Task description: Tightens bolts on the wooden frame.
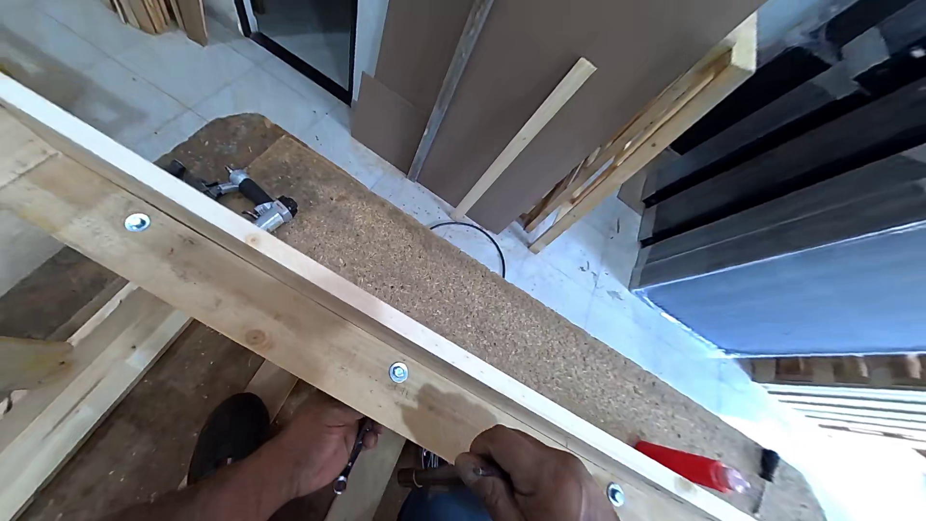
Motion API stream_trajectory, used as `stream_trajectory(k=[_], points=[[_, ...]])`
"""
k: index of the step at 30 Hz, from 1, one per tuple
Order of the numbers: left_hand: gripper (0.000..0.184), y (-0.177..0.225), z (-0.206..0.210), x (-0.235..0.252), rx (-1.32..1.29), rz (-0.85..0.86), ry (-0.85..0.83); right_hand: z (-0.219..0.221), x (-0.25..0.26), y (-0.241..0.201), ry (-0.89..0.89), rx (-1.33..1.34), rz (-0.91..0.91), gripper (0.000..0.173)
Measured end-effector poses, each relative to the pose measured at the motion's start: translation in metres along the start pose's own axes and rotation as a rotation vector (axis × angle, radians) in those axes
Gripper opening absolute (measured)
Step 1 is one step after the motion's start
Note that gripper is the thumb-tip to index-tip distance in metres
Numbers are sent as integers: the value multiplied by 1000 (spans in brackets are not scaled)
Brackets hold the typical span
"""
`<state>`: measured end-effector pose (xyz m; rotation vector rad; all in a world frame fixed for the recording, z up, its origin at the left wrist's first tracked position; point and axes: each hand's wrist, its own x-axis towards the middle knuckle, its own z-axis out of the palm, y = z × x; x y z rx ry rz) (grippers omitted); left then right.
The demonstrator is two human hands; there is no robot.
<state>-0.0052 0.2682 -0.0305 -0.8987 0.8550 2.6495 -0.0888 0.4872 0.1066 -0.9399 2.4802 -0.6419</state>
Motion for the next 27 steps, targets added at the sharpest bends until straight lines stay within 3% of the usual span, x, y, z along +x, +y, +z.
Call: stream_trajectory(k=[3,7,13,19,27], points=[[12,-7,-1,4,-59,47,-21,-1,-6,-2,33,99,-16,28],[15,-9,3,11,-127,103,-23,-9,-4,-9,127,111,-167,25],[15,-13,-5,13,-181,150,-126,-37,31,-23,272,-198,-415,24],[13,-9,11,11,-217,106,44,-36,64,-24,184,-414,-564,17],[13,-11,18,10,-310,117,80,-55,88,-39,-163,-629,-808,18]])
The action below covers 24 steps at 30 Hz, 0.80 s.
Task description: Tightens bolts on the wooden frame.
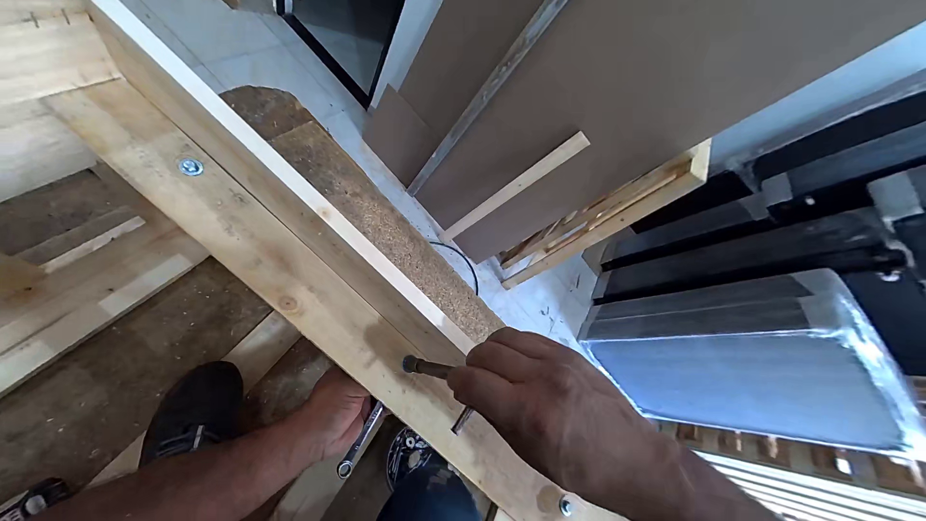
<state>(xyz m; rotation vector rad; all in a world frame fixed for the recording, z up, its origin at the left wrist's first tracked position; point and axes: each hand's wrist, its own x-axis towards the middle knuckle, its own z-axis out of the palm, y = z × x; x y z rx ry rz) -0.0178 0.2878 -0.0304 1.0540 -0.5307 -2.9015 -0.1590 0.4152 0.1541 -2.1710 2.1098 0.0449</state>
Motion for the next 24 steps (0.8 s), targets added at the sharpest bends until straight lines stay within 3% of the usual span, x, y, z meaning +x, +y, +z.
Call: stream_trajectory(k=[3,5,7,9,10,11,13,15,18,22,24], points=[[16,1,-6,-3,-39,-22,-67,-14,10,2,-121,-127,-168,24],[18,3,-14,-5,-14,-42,-126,-14,16,-6,-148,-87,-61,24],[20,4,-19,-8,39,-60,-137,-14,27,-26,-234,200,403,27],[19,3,-18,-8,51,-39,-113,-25,46,-32,-339,790,958,30],[18,2,-15,-7,45,-27,-80,-28,50,-32,-336,941,1079,29],[18,2,-13,-7,37,-18,-51,-31,50,-34,-345,892,1083,29],[17,1,-9,-5,14,-9,-5,-31,42,-41,-345,393,834,46],[16,3,-5,-4,8,-17,28,-23,23,-33,-199,-61,381,60],[16,7,-2,-5,-12,-37,21,-34,16,-9,-210,-274,-62,51],[15,11,-5,-4,-65,-85,-17,-49,24,3,-272,-459,-319,32],[15,12,-9,-6,-47,-114,-65,-43,27,1,-220,-429,-254,38]])
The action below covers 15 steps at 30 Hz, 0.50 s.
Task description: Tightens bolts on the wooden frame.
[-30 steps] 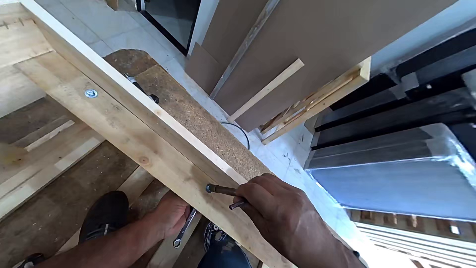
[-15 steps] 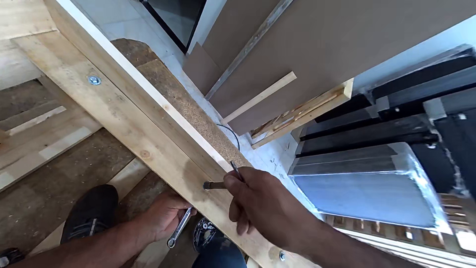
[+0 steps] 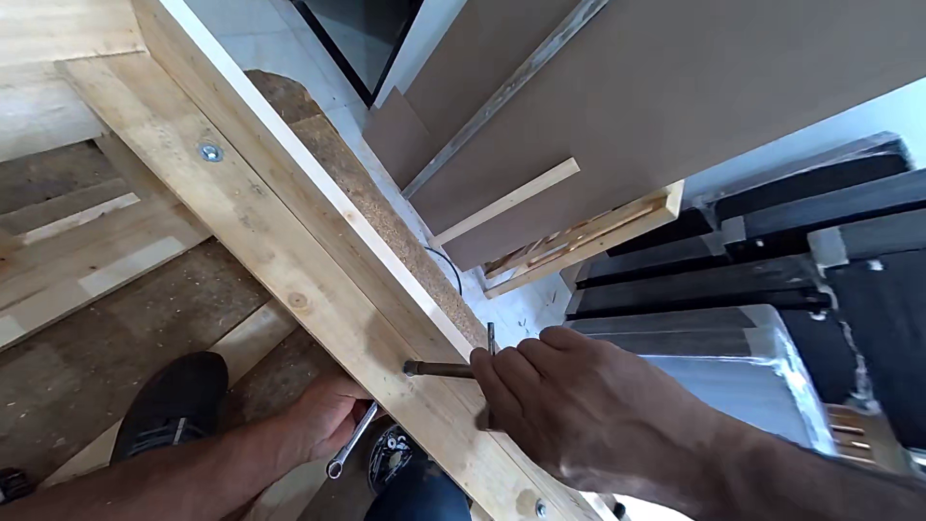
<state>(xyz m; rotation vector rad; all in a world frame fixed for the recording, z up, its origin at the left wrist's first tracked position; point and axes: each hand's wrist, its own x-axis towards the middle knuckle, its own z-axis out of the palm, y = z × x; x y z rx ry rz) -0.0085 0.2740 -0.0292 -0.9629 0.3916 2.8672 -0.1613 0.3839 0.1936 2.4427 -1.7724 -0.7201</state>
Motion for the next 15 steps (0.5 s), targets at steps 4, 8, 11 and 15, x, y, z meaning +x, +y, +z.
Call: stream_trajectory(k=[4,8,11,15], points=[[22,5,-18,-5,95,-35,-212,-29,46,-5,-646,515,686,62],[41,10,-25,-12,109,-9,-420,-32,56,-10,-664,384,640,56],[33,12,-6,-20,205,39,-271,-5,30,-24,-57,109,338,42],[29,11,9,-19,179,81,-54,-7,21,0,109,-4,-88,32]])
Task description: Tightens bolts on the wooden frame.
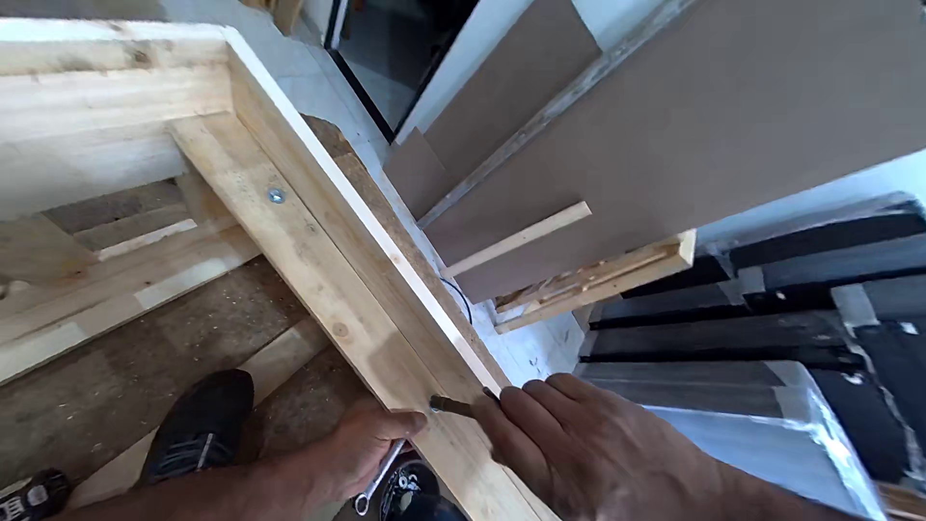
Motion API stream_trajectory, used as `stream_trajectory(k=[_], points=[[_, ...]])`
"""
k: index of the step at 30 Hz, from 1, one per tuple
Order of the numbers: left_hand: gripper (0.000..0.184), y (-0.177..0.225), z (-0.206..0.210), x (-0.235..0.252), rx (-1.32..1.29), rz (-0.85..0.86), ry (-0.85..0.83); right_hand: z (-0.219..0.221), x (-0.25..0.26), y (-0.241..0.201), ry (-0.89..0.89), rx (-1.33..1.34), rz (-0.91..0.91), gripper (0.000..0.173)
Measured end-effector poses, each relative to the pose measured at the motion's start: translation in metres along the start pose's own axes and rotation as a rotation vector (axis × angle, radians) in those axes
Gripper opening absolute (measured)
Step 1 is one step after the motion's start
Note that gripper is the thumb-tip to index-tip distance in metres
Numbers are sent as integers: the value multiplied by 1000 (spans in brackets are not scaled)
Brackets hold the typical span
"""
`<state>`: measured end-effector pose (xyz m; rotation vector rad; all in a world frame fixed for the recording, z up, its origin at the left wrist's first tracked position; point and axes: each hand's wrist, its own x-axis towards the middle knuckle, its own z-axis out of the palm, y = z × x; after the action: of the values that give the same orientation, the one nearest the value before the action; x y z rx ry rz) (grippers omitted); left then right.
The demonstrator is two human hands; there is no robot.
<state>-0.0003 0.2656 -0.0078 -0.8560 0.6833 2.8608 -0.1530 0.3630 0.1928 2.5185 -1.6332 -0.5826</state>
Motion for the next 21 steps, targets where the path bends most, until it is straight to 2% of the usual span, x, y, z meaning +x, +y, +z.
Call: stream_trajectory(k=[4,7,11,15,17,18,20,21], points=[[40,0,1,-1,-43,-31,14,-5,-8,26,-118,-68,-282,29],[42,-1,2,0,-55,-33,22,-4,-2,44,-96,-39,-421,23],[41,-2,2,1,-62,-40,23,2,12,65,-59,75,-517,22],[38,-2,3,0,-53,-34,32,7,13,67,-9,64,-605,35],[37,-3,4,1,-53,-29,42,16,6,51,2,70,-426,50],[37,-3,4,1,-55,-26,42,21,2,36,25,68,-236,58],[38,-4,4,3,-69,-10,25,23,2,-8,-28,79,355,67],[39,-5,4,3,-77,-4,19,14,12,-29,-163,147,696,70]])
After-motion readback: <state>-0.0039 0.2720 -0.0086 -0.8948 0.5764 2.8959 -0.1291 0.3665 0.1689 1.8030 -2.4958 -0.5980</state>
